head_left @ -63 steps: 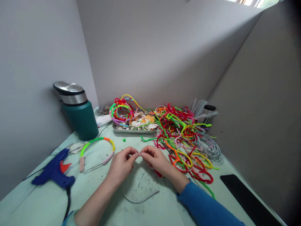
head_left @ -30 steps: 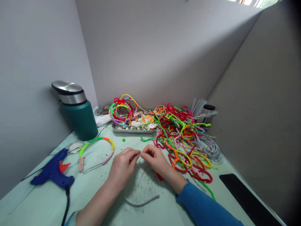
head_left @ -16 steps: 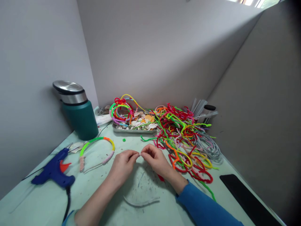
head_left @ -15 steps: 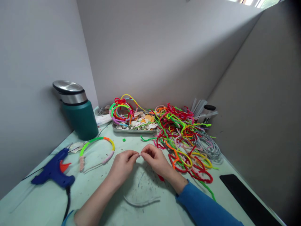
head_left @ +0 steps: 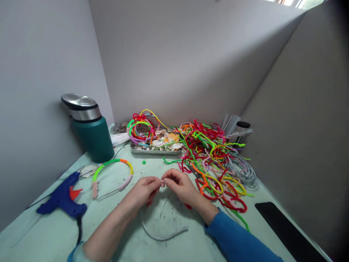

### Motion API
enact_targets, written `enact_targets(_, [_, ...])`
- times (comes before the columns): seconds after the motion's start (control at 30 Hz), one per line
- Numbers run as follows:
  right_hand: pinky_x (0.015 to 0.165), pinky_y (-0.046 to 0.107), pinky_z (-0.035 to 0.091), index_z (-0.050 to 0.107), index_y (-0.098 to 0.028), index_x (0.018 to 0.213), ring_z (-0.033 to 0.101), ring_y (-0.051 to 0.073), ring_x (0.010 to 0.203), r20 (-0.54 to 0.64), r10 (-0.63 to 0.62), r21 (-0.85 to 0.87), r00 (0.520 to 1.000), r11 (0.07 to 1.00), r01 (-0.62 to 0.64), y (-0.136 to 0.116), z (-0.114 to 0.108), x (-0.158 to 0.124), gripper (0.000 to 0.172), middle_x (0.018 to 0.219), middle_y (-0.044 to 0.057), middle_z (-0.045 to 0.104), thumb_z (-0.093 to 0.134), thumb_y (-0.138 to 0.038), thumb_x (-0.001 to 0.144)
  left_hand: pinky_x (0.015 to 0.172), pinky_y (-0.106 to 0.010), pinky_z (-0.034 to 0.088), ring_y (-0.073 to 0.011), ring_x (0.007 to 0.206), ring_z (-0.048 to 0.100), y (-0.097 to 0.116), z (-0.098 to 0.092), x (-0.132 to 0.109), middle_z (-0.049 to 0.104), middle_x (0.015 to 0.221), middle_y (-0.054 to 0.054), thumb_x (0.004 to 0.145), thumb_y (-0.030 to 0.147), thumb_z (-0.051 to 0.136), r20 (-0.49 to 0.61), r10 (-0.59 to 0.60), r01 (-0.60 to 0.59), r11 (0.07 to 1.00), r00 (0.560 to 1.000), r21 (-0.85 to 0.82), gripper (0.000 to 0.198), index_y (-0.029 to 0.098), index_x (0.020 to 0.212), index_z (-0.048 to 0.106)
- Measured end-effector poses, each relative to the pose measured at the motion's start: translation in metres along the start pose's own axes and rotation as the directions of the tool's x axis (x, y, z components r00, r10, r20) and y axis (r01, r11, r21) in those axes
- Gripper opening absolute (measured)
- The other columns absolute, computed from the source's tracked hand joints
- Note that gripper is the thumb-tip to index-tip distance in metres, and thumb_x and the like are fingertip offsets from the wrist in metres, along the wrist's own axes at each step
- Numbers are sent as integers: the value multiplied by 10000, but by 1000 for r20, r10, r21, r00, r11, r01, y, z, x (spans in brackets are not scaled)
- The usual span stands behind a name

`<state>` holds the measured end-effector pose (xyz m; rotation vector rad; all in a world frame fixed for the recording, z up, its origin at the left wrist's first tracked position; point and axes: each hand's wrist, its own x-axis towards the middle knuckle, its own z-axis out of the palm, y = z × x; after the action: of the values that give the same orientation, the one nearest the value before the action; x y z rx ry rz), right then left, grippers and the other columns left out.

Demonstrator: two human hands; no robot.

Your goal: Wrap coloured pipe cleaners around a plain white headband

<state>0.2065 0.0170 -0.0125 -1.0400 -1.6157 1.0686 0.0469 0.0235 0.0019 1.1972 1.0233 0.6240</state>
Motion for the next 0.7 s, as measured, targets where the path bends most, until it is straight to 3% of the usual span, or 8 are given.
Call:
enact_targets(0.1, [575, 223, 378, 607, -158, 803, 509, 110, 630, -13, 11, 6, 1000, 1000, -11, -1, -1, 1, 77, 695, -4, 583, 536, -188, 808, 349, -195, 253, -65, 340, 272, -3, -2, 2, 356, 464, 94, 732, 337, 512, -8, 41, -39, 992, 999, 121, 164, 178, 757, 540])
enact_targets(0.17, [556, 217, 364, 608, -155, 792, 488, 102, 607, -21, 24, 15, 1000, 1000, -23, -1, -2, 2, 74, 676, -11, 563, 545, -193, 805, 394, -203, 275, -78, 385, 348, -5, -3, 3, 444, 521, 68, 738, 305, 513, -42, 165, -147, 947, 985, 287, 154, 176, 793, 576])
enact_targets(0.27, [542, 213, 352, 604, -150, 786, 470, 97, 597, -25, 30, 29, 999, 999, -29, 0, -2, 2, 70, 670, -15, 546, 563, -206, 797, 521, -222, 337, -116, 550, 478, -5, -3, 2, 578, 662, 10, 774, 270, 500, -80, 422, -306, 763, 903, 570, 157, 176, 759, 624])
enact_targets(0.33, [539, 213, 351, 599, -148, 791, 469, 96, 596, -26, 32, 44, 999, 999, -31, 1, -2, 2, 70, 677, -14, 546, 572, -212, 794, 585, -236, 353, -138, 635, 518, -4, -2, 0, 626, 749, -12, 784, 253, 507, -72, 518, -333, 642, 852, 690, 153, 183, 774, 643])
enact_targets(0.47, [547, 216, 359, 592, -150, 795, 473, 97, 601, -32, 40, 55, 999, 998, -38, 2, -1, 1, 68, 681, -16, 544, 574, -215, 794, 629, -248, 366, -158, 693, 558, -3, -1, -2, 653, 791, -24, 799, 274, 528, -37, 558, -320, 528, 829, 786, 157, 193, 831, 659])
enact_targets(0.7, [585, 228, 382, 597, -153, 791, 502, 115, 650, -45, 10, 14, 999, 1000, -9, 2, -2, 0, 76, 707, -5, 562, 562, -219, 804, 648, -248, 374, -165, 696, 583, -2, -1, -4, 668, 769, -37, 826, 325, 512, -22, 553, -311, 501, 833, 807, 221, 192, 858, 686])
